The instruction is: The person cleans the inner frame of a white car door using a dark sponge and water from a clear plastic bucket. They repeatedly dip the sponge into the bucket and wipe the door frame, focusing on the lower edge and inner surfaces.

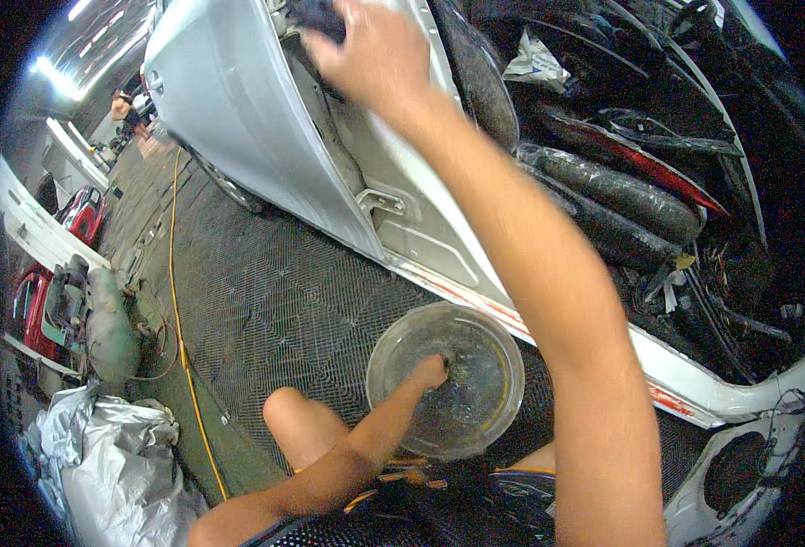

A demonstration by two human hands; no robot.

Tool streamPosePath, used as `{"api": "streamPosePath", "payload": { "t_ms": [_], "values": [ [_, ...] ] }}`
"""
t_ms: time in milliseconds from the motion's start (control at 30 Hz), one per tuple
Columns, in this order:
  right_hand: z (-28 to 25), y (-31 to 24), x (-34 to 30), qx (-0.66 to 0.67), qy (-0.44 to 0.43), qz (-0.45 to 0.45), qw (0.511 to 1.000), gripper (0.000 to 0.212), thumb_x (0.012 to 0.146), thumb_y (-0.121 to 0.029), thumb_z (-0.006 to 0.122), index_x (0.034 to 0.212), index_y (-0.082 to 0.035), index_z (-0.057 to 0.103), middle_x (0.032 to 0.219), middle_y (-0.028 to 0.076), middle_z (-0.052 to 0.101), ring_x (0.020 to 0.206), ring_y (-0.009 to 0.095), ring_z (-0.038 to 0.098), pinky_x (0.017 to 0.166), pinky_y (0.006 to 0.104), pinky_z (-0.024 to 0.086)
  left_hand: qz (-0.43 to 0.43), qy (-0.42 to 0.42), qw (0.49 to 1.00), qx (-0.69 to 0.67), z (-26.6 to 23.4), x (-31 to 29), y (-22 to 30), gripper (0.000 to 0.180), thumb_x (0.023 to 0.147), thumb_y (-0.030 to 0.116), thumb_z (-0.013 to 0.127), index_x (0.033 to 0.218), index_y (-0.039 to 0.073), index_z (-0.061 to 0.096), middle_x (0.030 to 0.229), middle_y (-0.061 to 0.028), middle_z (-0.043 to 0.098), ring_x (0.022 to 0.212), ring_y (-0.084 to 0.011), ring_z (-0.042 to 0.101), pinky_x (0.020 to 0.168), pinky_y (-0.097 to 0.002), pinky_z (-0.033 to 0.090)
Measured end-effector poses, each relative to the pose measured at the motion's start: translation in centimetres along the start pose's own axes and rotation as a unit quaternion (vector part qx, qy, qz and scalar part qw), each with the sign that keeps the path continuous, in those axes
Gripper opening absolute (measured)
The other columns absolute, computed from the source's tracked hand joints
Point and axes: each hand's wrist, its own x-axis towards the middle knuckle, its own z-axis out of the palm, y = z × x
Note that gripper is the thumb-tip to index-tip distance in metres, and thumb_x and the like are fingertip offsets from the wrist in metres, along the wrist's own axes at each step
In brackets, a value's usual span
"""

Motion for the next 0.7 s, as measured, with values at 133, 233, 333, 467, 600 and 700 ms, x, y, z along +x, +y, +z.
{"api": "streamPosePath", "payload": {
  "t_ms": [133, 233, 333, 467, 600, 700],
  "values": [
    [-3.8, -3.5, -18.3, 0.122, -0.200, 0.208, 0.950, 0.034, 0.081, -0.025, 0.074, 0.107, -0.005, 0.070, 0.094, 0.021, 0.071, 0.086, 0.036, 0.072, 0.077, 0.0449, 0.057, -0.138, -0.140, 0.952, -0.235, -3.5, -1.3, 2.2, 0.030, 0.089, 0.017, 0.058, 0.106, -0.002, 0.074, 0.108, -0.0268, 0.073, 0.102, -0.0392, 0.073, 0.087, -0.0511, 0.057],
    [-6.4, -7.3, -29.6, 0.169, -0.320, 0.292, 0.885, 0.034, 0.080, -0.022, 0.073, 0.109, -0.007, 0.068, 0.097, 0.020, 0.073, 0.091, 0.041, 0.071, 0.080, 0.0479, 0.057, -0.020, 0.027, 0.999, 0.014, 4.4, 1.9, -7.8, 0.037, 0.091, 0.024, 0.060, 0.113, -0.003, 0.072, 0.114, -0.0262, 0.072, 0.105, -0.0413, 0.071, 0.086, -0.0521, 0.058],
    [-9.1, -5.8, -38.9, 0.102, -0.516, 0.337, 0.781, 0.038, 0.079, -0.026, 0.073, 0.114, -0.012, 0.072, 0.098, 0.022, 0.074, 0.093, 0.042, 0.071, 0.083, 0.0511, 0.057, 0.062, -0.066, 0.996, -0.013, 5.9, 1.7, -8.6, 0.042, 0.090, 0.029, 0.068, 0.116, -0.003, 0.071, 0.118, -0.0249, 0.072, 0.105, -0.0416, 0.071, 0.085, -0.0529, 0.058],
    [-13.4, 1.7, -47.8, -0.010, -0.635, 0.385, 0.670, 0.042, 0.076, -0.026, 0.073, 0.116, -0.016, 0.074, 0.102, 0.020, 0.075, 0.096, 0.040, 0.073, 0.085, 0.0527, 0.059, 0.009, -0.053, 0.976, 0.211, -11.1, -6.6, 7.1, 0.038, 0.089, 0.033, 0.075, 0.110, 0.001, 0.071, 0.107, -0.0183, 0.074, 0.104, -0.0369, 0.071, 0.082, -0.0514, 0.058],
    [-11.7, -1.1, -47.5, 0.017, -0.761, 0.214, 0.613, 0.042, 0.078, -0.024, 0.071, 0.119, -0.015, 0.074, 0.106, 0.017, 0.076, 0.101, 0.037, 0.073, 0.087, 0.0508, 0.059, 0.261, 0.275, 0.918, 0.115, -26.8, -14.5, 6.7, 0.032, 0.072, 0.002, 0.076, 0.103, 0.008, 0.072, 0.099, -0.0119, 0.073, 0.090, -0.0315, 0.072, 0.079, -0.0414, 0.059],
    [-11.6, -1.7, -46.5, 0.068, -0.723, 0.243, 0.643, 0.039, 0.080, -0.022, 0.071, 0.118, -0.013, 0.076, 0.110, 0.016, 0.076, 0.105, 0.035, 0.073, 0.089, 0.0483, 0.059, 0.318, 0.445, 0.812, 0.204, -40.3, -16.8, 14.5, 0.031, 0.068, -0.004, 0.069, 0.097, 0.007, 0.069, 0.094, -0.0117, 0.069, 0.096, -0.0343, 0.067, 0.086, -0.0445, 0.053]
  ]
}}
